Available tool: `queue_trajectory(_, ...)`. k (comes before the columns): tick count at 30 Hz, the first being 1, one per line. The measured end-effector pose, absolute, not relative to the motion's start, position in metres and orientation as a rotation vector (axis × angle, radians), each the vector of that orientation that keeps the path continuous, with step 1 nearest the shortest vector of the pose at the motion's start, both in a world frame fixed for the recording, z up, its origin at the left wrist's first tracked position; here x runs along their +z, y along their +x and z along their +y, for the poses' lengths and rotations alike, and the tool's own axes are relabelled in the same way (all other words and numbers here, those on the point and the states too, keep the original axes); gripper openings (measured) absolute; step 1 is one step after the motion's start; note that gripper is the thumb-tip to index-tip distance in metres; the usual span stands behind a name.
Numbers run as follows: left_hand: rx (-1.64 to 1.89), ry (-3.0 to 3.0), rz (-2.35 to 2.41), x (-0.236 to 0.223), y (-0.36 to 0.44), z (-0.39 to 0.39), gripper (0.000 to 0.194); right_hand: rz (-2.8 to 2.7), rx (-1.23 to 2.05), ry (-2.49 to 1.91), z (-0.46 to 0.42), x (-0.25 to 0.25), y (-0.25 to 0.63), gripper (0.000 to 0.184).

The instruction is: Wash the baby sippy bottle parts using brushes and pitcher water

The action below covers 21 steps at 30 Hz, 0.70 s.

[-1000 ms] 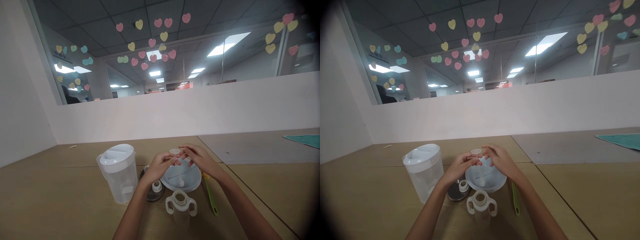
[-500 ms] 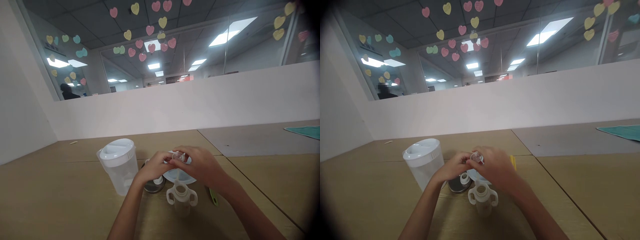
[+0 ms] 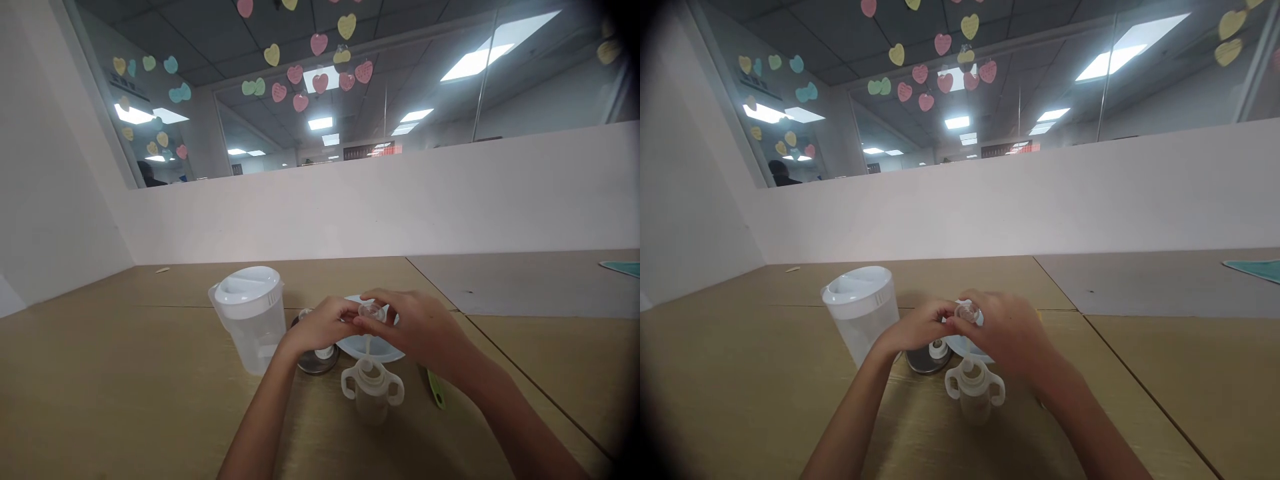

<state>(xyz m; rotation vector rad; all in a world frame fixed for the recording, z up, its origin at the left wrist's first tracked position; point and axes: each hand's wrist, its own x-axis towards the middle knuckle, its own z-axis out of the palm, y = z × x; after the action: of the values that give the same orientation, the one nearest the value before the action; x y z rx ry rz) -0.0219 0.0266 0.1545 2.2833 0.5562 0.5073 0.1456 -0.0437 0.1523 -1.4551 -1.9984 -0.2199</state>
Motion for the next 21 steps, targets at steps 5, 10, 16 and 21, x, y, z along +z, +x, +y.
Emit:
queue_trajectory(5, 0.298, 2.486, 0.886, 0.149, -0.036, 0.037, 0.020, -2.143, -0.173, -1.576, -0.042, 0.146, 0.144, 0.035)
queue_trajectory(10, 0.030, 2.590, 1.550, 0.128, -0.042, 0.059, 0.009, -2.269, 0.034, -1.759, -0.045, 0.140, 0.141, 0.020)
queue_trajectory(16, -0.013, 2.580, 1.708, 0.117, -0.042, 0.070, 0.018, -2.283, 0.063, -1.758, -0.042, 0.138, 0.138, 0.019)
queue_trajectory(21, -0.048, 2.582, 1.774, 0.109, -0.039, 0.072, 0.028, -2.264, -0.027, -1.766, -0.065, 0.145, 0.136, 0.022)
